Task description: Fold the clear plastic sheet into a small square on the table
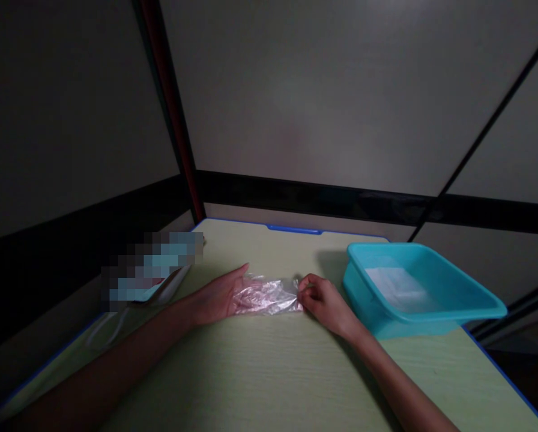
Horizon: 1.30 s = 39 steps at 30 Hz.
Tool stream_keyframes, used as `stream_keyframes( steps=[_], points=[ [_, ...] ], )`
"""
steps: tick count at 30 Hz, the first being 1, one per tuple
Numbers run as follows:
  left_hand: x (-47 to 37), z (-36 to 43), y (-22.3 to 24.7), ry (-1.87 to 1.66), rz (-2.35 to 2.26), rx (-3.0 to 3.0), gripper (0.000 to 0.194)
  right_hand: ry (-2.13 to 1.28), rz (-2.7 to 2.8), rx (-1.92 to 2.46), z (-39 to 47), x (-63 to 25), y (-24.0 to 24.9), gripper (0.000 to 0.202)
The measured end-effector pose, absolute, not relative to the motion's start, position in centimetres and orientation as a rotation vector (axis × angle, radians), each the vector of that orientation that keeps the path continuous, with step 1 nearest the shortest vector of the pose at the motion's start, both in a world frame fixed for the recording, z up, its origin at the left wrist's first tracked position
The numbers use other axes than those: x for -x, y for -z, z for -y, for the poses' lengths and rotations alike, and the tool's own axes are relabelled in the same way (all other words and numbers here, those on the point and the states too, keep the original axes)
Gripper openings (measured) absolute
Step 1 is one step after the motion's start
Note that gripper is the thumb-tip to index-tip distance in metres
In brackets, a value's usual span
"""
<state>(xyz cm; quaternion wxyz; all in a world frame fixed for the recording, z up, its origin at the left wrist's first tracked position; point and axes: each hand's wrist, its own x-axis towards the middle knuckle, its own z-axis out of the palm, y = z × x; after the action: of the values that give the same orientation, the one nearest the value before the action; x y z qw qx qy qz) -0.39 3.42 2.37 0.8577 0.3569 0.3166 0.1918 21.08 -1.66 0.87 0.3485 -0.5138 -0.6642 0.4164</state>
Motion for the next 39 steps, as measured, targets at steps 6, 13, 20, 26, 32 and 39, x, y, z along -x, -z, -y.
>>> stream_keyframes(
  steps=[6, 13, 20, 26, 32, 39],
  points=[
    [0.7, -4.9, -1.6, -0.329, -0.576, -0.707, 0.054, -0.942, 1.597, 1.420, 1.0, -20.9, 0.3, 0.025],
    [1.6, -5.4, -2.0, -0.295, -0.532, -0.734, 0.053, -0.730, 1.674, 1.481, 1.6, -20.5, 0.0, 0.021],
    [2.4, -5.7, -2.3, -0.335, -0.655, -0.839, 0.044, -0.553, 1.729, 1.563, 1.5, -20.5, 0.0, 0.018],
    [2.7, -5.5, -2.9, -0.399, -0.764, -0.943, 0.041, -0.392, 1.783, 1.643, 1.6, -20.2, -0.1, 0.017],
    [2.8, -4.7, -3.5, -0.602, -0.943, -1.108, 0.037, -0.225, 1.866, 1.676, 1.8, -20.0, -0.4, 0.015],
    [2.4, -4.9, -2.8, -0.948, -1.327, -1.692, 0.028, -0.045, 2.110, 1.500, 3.1, -18.9, -1.3, 0.031]
  ],
)
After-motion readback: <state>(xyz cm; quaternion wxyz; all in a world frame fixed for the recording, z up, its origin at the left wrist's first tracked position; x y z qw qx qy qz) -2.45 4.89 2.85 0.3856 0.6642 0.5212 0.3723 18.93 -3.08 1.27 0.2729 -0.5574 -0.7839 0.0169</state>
